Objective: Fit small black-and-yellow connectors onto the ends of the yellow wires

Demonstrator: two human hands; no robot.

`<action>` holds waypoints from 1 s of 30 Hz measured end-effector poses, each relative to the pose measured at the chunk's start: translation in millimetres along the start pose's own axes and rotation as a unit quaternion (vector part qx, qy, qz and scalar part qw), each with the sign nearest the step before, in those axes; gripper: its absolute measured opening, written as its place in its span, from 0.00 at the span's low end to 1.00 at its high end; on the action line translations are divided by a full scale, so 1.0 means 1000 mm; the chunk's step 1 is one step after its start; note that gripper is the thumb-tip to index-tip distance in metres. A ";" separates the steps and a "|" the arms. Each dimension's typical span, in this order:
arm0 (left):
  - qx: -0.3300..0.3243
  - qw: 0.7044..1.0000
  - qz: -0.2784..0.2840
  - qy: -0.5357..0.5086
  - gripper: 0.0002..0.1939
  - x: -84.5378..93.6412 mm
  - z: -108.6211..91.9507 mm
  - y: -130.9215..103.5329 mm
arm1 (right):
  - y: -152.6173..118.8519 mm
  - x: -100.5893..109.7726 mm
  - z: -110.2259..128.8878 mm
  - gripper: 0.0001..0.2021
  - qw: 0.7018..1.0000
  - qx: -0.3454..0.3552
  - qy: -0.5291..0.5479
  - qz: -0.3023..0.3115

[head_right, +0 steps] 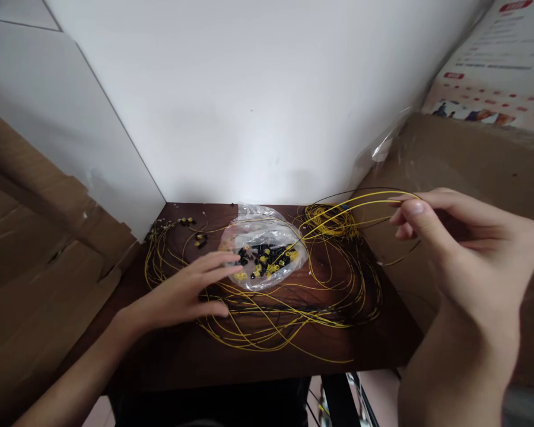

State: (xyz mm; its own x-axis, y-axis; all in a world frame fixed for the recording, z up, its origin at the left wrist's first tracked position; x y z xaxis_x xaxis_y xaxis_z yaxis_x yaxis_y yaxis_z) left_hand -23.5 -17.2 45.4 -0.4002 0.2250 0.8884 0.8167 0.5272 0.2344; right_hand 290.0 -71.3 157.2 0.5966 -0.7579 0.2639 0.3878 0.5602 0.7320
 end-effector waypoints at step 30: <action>0.133 0.989 -0.054 -0.034 0.12 -0.039 0.002 -0.051 | -0.189 -0.104 -0.003 0.08 0.876 0.098 -0.141 0.451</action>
State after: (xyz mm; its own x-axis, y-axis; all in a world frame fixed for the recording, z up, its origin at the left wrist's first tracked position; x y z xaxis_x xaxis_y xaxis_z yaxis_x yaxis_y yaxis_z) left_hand -50.1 -51.5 -1.9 -0.5133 0.2051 0.8333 0.6329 0.7463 0.2062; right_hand 156.2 -97.4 -10.7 0.3904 -0.1040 0.9148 -0.2977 0.9260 0.2323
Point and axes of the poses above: each hand's wrist, its own y-axis towards the middle knuckle, its own x-axis out of the back of the hand, z = x × y, the point moved 2 cm from there along y, towards the middle knuckle, and after that the axes turned 2 degrees about -x, right-handed, at the moved point
